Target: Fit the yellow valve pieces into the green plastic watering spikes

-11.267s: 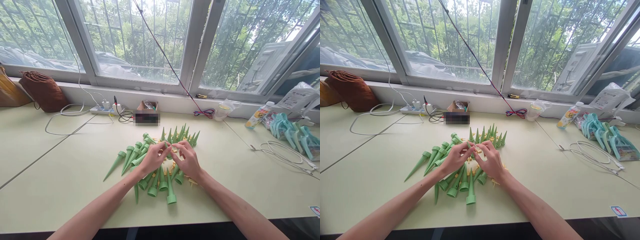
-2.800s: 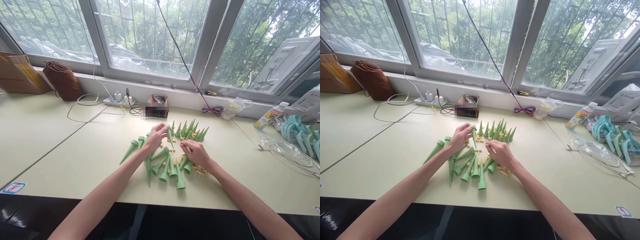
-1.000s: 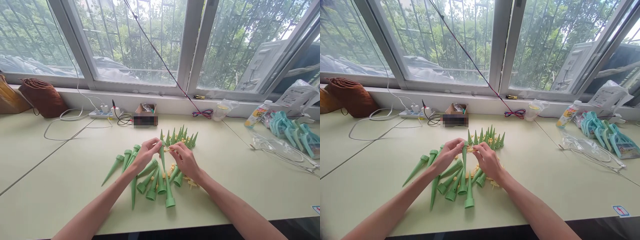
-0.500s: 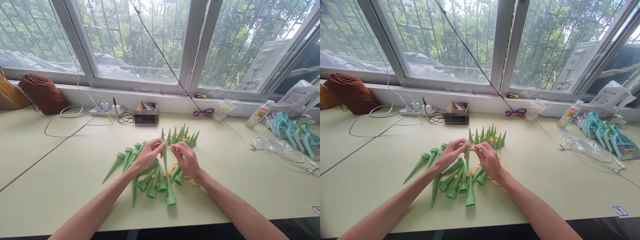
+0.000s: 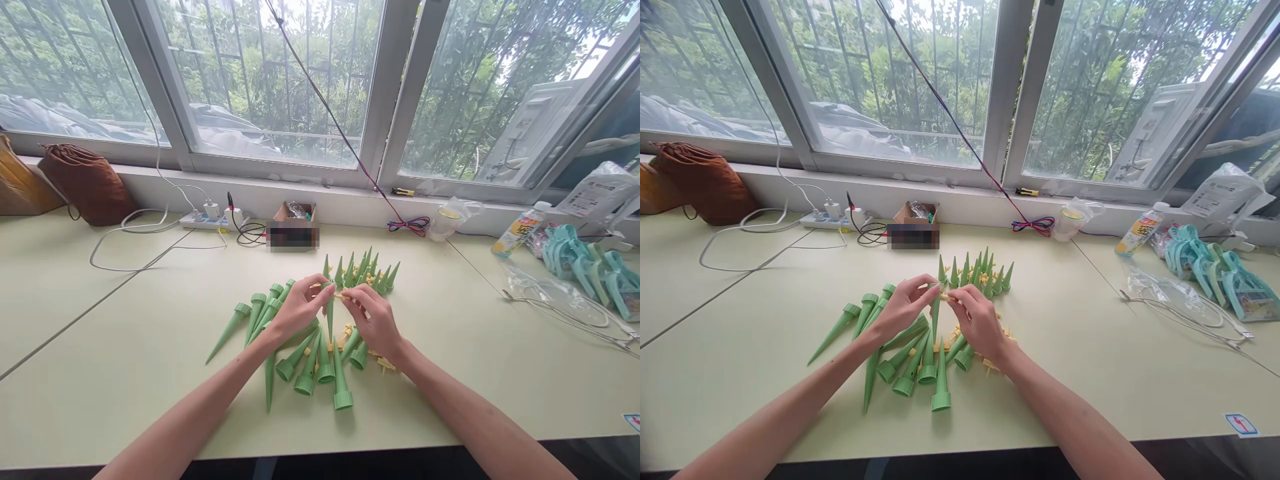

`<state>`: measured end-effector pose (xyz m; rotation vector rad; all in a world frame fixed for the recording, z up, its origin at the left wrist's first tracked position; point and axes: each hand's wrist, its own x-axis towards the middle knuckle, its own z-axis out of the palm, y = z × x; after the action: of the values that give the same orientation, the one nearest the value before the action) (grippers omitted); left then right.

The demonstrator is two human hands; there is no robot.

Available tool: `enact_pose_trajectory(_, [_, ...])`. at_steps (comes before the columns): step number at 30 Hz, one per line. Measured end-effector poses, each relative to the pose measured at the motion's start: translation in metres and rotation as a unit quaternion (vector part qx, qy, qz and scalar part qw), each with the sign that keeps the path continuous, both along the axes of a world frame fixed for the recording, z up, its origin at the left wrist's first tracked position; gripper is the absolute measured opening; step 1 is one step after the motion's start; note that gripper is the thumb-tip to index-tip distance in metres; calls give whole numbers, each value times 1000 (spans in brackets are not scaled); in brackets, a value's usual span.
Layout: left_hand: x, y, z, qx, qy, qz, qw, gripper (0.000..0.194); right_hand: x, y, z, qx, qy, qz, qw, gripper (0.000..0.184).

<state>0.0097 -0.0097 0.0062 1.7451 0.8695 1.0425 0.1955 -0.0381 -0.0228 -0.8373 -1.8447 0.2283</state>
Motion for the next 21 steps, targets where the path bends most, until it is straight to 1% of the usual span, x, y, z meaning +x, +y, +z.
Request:
enact_pose_trajectory(7, [0, -2, 3, -4, 6, 0, 1000, 28, 0, 1, -1, -13, 7, -2, 1000, 15])
enact_pose_trajectory(11, [-1, -2, 3, -2, 5, -12, 1000, 27, 1, 2, -2, -23, 10, -6, 1000, 14])
enact_pose_trajectory(16, [-2, -1, 0, -9, -14, -42, 999, 27, 2, 3, -2, -40, 15, -11, 999, 15])
enact_pose_trajectory(21, [-2, 1, -4, 11, -25, -54, 998, 23, 3, 4, -3, -57, 20, -9, 998, 16])
